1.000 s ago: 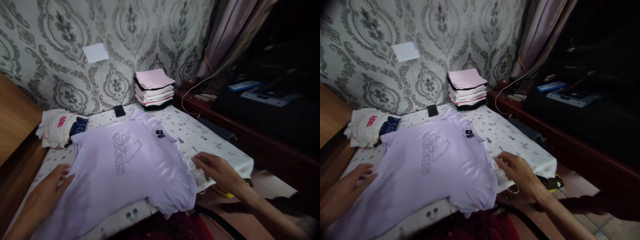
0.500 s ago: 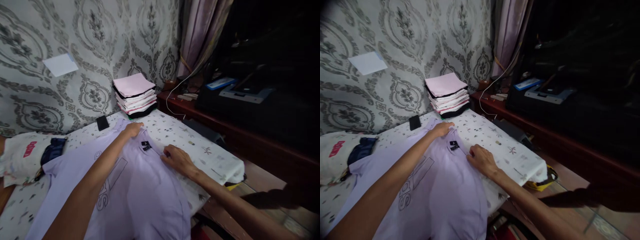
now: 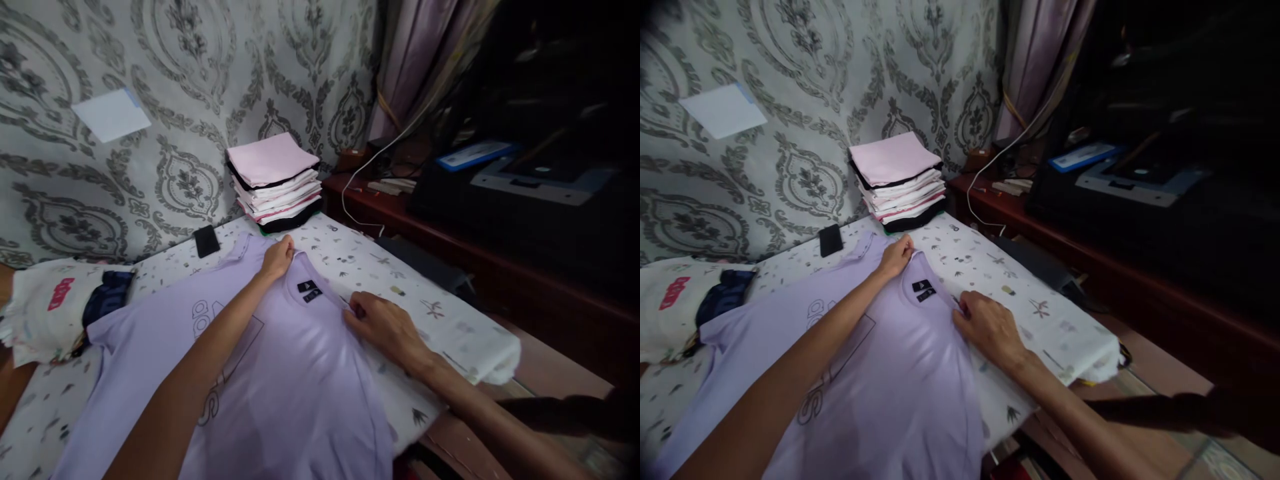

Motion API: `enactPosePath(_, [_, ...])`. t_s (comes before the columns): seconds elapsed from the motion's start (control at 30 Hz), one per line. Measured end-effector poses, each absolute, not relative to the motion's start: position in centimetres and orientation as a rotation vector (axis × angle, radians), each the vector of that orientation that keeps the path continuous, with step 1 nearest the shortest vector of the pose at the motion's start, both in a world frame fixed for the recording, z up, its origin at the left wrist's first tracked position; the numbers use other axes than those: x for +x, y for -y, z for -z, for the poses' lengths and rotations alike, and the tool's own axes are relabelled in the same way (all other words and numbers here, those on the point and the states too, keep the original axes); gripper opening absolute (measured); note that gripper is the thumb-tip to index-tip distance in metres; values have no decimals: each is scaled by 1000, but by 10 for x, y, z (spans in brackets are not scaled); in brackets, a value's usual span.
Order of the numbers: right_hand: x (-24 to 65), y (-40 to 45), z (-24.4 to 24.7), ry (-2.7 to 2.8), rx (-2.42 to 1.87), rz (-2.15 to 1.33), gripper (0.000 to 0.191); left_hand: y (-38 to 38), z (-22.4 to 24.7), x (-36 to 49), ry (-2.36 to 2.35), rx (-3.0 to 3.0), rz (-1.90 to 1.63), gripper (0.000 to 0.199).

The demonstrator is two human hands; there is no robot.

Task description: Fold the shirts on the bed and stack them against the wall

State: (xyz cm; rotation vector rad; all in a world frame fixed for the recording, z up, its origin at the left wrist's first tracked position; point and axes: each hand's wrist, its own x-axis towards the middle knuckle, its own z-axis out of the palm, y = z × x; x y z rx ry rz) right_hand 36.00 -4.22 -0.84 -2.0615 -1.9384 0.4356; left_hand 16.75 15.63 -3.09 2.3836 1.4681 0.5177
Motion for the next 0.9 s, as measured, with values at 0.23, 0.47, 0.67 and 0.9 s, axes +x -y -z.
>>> enactPosePath(0.23, [325,13,-4,2254,-1543,-197,25,-114,33,128,-1131,2492,-641,36])
enactPosePath(0.47, [240,-55,18,2583,-1312,-182,46,-60,38,28,-1446,2483,-347,50])
enactPosePath(0.67, [242,-95,63,2509,-1388,-103,54,-32,40,-105,-1962,2275,-285,51])
enactPosePath(0.9, [246,-99,73,2519,-1380,-33,59,-1,19,-201,-2480,1996,-520,37])
